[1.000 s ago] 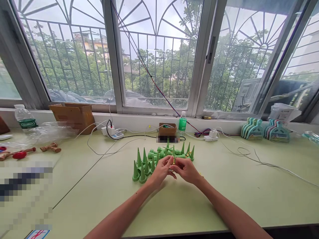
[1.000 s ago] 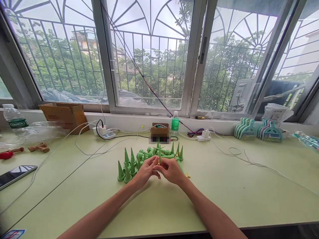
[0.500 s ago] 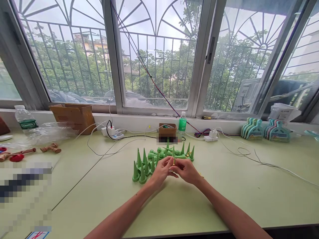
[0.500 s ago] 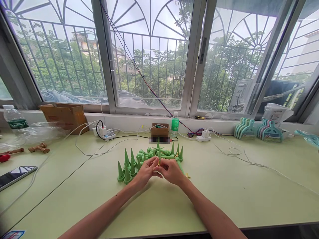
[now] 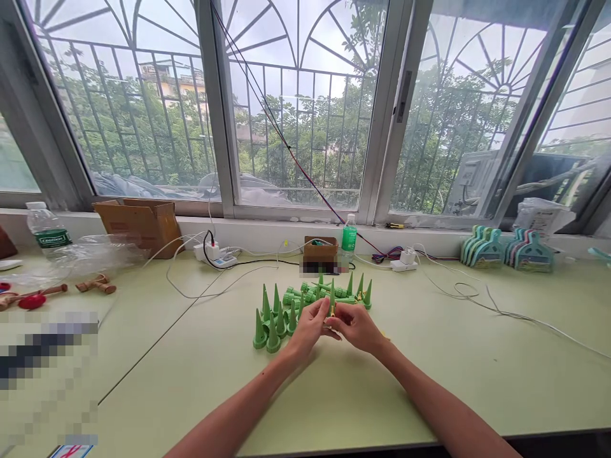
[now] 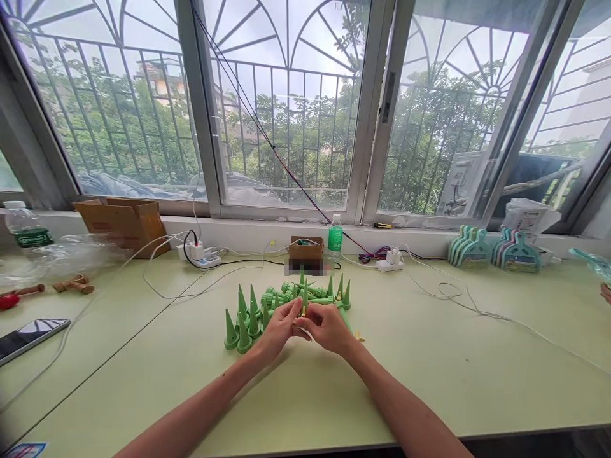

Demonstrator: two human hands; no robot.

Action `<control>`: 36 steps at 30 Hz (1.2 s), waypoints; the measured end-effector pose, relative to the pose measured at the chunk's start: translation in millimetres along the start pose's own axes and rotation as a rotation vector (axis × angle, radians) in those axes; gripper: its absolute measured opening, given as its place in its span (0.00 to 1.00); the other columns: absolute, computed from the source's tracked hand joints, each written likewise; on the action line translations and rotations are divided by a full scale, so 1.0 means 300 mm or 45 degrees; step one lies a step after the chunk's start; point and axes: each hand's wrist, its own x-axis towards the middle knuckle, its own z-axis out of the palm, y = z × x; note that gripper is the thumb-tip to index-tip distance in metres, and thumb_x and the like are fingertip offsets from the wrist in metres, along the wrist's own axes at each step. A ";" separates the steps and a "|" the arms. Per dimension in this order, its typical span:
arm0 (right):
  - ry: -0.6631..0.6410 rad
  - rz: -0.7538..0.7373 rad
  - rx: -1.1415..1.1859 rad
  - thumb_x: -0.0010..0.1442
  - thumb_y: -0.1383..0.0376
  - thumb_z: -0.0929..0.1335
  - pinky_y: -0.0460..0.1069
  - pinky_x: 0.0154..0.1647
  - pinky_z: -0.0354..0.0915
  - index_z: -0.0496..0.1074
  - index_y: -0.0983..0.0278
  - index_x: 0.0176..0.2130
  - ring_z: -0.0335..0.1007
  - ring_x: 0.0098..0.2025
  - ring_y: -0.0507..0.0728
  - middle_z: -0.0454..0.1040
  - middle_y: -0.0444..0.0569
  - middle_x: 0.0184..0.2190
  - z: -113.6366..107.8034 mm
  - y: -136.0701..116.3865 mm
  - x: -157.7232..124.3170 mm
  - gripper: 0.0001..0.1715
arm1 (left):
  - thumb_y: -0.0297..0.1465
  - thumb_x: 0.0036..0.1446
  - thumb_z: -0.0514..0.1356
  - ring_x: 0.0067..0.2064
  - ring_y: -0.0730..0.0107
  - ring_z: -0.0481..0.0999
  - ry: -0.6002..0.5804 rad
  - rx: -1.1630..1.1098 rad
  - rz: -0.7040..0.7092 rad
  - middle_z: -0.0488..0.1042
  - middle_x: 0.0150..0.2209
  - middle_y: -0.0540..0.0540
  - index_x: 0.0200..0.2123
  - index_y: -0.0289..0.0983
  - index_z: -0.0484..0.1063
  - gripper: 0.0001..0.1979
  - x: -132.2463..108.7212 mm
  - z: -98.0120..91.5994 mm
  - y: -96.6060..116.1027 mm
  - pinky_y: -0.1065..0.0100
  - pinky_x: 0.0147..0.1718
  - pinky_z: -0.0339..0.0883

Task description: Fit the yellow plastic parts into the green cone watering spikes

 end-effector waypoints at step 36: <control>-0.033 0.083 -0.445 0.60 0.63 0.66 0.45 0.24 0.52 0.75 0.65 0.27 0.57 0.21 0.50 0.69 0.43 0.19 -0.065 0.091 0.030 0.13 | 0.28 0.51 0.55 0.30 0.64 0.70 0.012 1.724 0.118 0.72 0.26 0.47 0.34 0.38 0.71 0.08 -0.034 -0.037 0.004 0.68 0.27 0.50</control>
